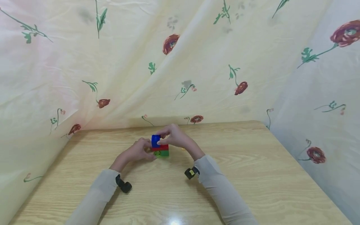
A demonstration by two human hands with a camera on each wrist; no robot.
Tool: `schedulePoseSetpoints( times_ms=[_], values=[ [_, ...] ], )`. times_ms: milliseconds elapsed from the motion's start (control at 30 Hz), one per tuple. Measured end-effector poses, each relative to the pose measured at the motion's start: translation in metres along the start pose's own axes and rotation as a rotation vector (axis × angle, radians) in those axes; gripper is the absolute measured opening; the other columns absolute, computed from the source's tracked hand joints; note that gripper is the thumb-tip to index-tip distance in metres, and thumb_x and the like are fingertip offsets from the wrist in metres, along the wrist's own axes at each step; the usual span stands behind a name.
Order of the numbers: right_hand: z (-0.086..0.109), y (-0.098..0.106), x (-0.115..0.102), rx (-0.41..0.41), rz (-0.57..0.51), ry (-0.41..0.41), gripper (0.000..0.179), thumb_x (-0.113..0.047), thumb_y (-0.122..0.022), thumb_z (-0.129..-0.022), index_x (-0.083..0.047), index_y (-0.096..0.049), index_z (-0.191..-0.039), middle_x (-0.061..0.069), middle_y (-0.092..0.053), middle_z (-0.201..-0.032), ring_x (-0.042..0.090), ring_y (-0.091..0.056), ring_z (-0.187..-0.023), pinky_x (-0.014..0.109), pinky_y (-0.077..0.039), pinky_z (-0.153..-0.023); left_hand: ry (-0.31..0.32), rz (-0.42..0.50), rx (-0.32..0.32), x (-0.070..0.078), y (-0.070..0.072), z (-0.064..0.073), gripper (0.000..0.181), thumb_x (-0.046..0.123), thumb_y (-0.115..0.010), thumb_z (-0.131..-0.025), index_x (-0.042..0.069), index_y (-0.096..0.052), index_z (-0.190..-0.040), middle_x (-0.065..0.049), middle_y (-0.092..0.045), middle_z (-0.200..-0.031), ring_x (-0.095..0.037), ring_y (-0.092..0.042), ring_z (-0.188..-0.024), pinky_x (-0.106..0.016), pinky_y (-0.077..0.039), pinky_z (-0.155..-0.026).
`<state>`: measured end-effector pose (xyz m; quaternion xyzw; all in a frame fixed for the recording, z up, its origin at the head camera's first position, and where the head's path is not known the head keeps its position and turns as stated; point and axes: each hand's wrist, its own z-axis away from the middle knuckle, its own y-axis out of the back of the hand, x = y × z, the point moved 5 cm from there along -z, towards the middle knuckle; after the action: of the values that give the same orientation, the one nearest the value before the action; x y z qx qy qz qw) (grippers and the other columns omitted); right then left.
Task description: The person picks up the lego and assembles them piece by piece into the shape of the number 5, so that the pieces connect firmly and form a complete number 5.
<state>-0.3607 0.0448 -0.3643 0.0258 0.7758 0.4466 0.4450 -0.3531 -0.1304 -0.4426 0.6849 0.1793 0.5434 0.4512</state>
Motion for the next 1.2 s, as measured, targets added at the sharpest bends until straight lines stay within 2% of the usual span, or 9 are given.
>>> schedulePoseSetpoints(
  times_ms=[167, 400, 900, 1067, 1200],
  values=[
    [-0.0019, -0.0010, 0.0033, -0.001, -0.004, 0.000, 0.033, -0.011, -0.080, -0.088, -0.007, -0.076, -0.120, 0.009, -0.077, -0.111, 0.016, -0.070, -0.095, 0.032, -0.058, -0.083, 0.002, -0.006, 0.000, -0.0006, 0.0001, -0.0002, 0.030, 0.031, -0.087, -0.081, 0.017, -0.081, -0.107, 0.006, -0.067, -0.100, -0.019, -0.046, -0.101, -0.043, -0.033, -0.092],
    [-0.0025, -0.0011, 0.0034, -0.004, -0.023, -0.051, 0.033, -0.013, -0.081, -0.087, -0.009, -0.076, -0.120, 0.008, -0.077, -0.113, 0.017, -0.070, -0.098, 0.035, -0.058, -0.086, -0.011, -0.004, 0.001, -0.0008, -0.0001, -0.0003, 0.030, 0.030, -0.087, -0.081, 0.018, -0.081, -0.107, 0.005, -0.067, -0.099, -0.019, -0.046, -0.101, -0.045, -0.033, -0.093],
    [-0.0030, 0.0008, -0.0014, -0.010, 0.012, -0.015, 0.034, -0.012, -0.080, -0.088, -0.009, -0.075, -0.121, 0.008, -0.076, -0.111, 0.020, -0.069, -0.098, 0.032, -0.057, -0.083, -0.028, -0.037, -0.001, 0.0009, 0.0013, -0.0013, 0.030, 0.031, -0.087, -0.082, 0.016, -0.081, -0.107, 0.005, -0.068, -0.099, -0.020, -0.046, -0.102, -0.048, -0.033, -0.097],
    [-0.0029, 0.0005, -0.0014, -0.010, 0.000, -0.023, 0.033, -0.011, -0.080, -0.088, -0.008, -0.075, -0.121, 0.009, -0.076, -0.115, 0.024, -0.071, -0.103, 0.042, -0.058, -0.091, -0.028, -0.032, 0.000, 0.0003, 0.0010, -0.0015, 0.029, 0.031, -0.087, -0.082, 0.016, -0.081, -0.106, 0.005, -0.068, -0.099, -0.020, -0.046, -0.103, -0.049, -0.033, -0.097],
    [-0.0027, -0.0007, 0.0007, -0.014, -0.016, -0.030, 0.035, -0.011, -0.080, -0.089, -0.009, -0.074, -0.123, 0.009, -0.076, -0.117, 0.027, -0.071, -0.108, 0.053, -0.053, -0.100, -0.029, -0.026, -0.004, 0.0002, 0.0004, -0.0017, 0.029, 0.030, -0.087, -0.082, 0.016, -0.081, -0.107, 0.006, -0.067, -0.099, -0.020, -0.047, -0.104, -0.048, -0.034, -0.098]
  ],
)
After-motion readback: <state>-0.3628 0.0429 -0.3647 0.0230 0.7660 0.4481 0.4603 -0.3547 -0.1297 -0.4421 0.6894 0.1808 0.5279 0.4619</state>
